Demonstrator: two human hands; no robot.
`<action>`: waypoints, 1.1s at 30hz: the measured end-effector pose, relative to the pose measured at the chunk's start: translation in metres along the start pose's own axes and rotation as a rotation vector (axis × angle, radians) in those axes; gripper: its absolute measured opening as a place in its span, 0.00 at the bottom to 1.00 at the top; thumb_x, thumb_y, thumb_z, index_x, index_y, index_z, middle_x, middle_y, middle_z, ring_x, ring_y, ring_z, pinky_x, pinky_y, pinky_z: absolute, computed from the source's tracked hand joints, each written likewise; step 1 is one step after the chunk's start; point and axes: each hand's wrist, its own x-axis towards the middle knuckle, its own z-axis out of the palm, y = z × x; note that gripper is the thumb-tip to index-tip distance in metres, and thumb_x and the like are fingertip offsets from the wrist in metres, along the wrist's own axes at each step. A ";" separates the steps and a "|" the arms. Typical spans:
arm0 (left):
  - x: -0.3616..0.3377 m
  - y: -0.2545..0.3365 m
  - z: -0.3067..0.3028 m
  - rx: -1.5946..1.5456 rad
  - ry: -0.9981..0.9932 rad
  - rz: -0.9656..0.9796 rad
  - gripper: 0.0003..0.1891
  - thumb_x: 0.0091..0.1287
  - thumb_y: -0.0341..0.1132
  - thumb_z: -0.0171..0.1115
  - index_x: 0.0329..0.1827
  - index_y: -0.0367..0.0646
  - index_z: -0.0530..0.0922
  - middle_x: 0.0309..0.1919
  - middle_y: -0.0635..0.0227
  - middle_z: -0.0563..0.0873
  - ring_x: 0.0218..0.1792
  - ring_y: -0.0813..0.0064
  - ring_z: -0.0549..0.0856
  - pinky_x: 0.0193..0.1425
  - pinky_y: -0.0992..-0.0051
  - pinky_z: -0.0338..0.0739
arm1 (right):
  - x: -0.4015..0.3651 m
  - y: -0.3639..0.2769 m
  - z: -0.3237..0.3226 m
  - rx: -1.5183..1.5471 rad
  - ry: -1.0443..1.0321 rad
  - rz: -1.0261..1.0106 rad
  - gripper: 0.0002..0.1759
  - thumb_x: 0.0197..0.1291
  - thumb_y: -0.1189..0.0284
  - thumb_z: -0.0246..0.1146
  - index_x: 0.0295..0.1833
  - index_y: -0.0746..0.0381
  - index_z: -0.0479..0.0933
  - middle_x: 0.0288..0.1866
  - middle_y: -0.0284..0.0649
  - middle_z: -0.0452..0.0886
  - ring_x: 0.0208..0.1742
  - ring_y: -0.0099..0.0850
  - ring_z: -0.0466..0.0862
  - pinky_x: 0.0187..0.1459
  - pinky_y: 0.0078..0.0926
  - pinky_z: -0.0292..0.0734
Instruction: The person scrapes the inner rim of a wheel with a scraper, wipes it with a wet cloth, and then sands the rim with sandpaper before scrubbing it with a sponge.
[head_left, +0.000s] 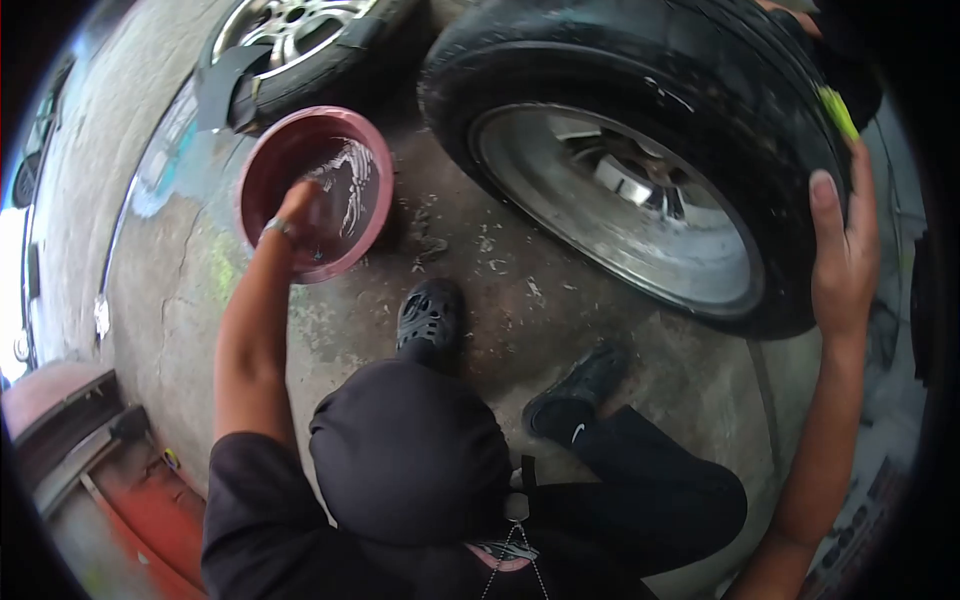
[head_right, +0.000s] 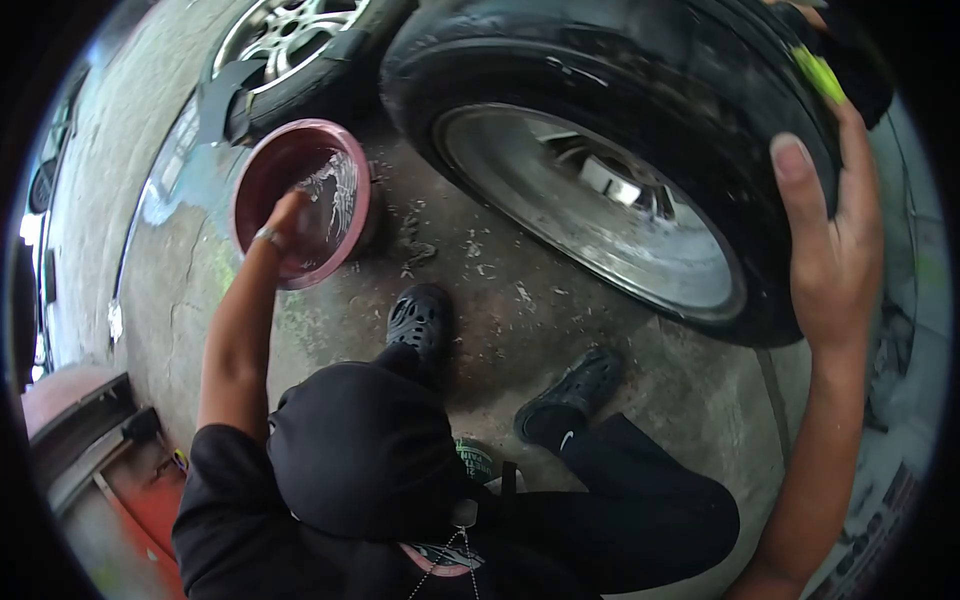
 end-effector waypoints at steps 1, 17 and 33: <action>-0.031 0.014 0.009 -0.194 -0.075 -0.023 0.19 0.66 0.41 0.54 0.58 0.44 0.76 0.45 0.58 0.86 0.44 0.53 0.89 0.45 0.46 0.87 | 0.000 0.002 0.000 0.010 -0.006 0.009 0.43 0.77 0.46 0.53 0.79 0.71 0.61 0.79 0.56 0.67 0.81 0.44 0.64 0.80 0.37 0.54; -0.174 0.014 0.302 0.553 0.024 1.593 0.31 0.63 0.24 0.62 0.72 0.41 0.67 0.63 0.47 0.73 0.61 0.44 0.75 0.68 0.54 0.73 | -0.011 0.016 0.006 0.072 0.152 -0.002 0.47 0.72 0.41 0.59 0.76 0.72 0.66 0.70 0.56 0.76 0.74 0.42 0.74 0.74 0.35 0.65; -0.205 -0.037 0.487 0.096 -0.607 1.445 0.29 0.66 0.36 0.62 0.69 0.34 0.69 0.64 0.42 0.73 0.65 0.43 0.72 0.70 0.48 0.69 | -0.011 0.023 0.003 0.018 0.148 -0.045 0.43 0.76 0.45 0.56 0.77 0.73 0.65 0.74 0.57 0.72 0.78 0.44 0.70 0.78 0.37 0.60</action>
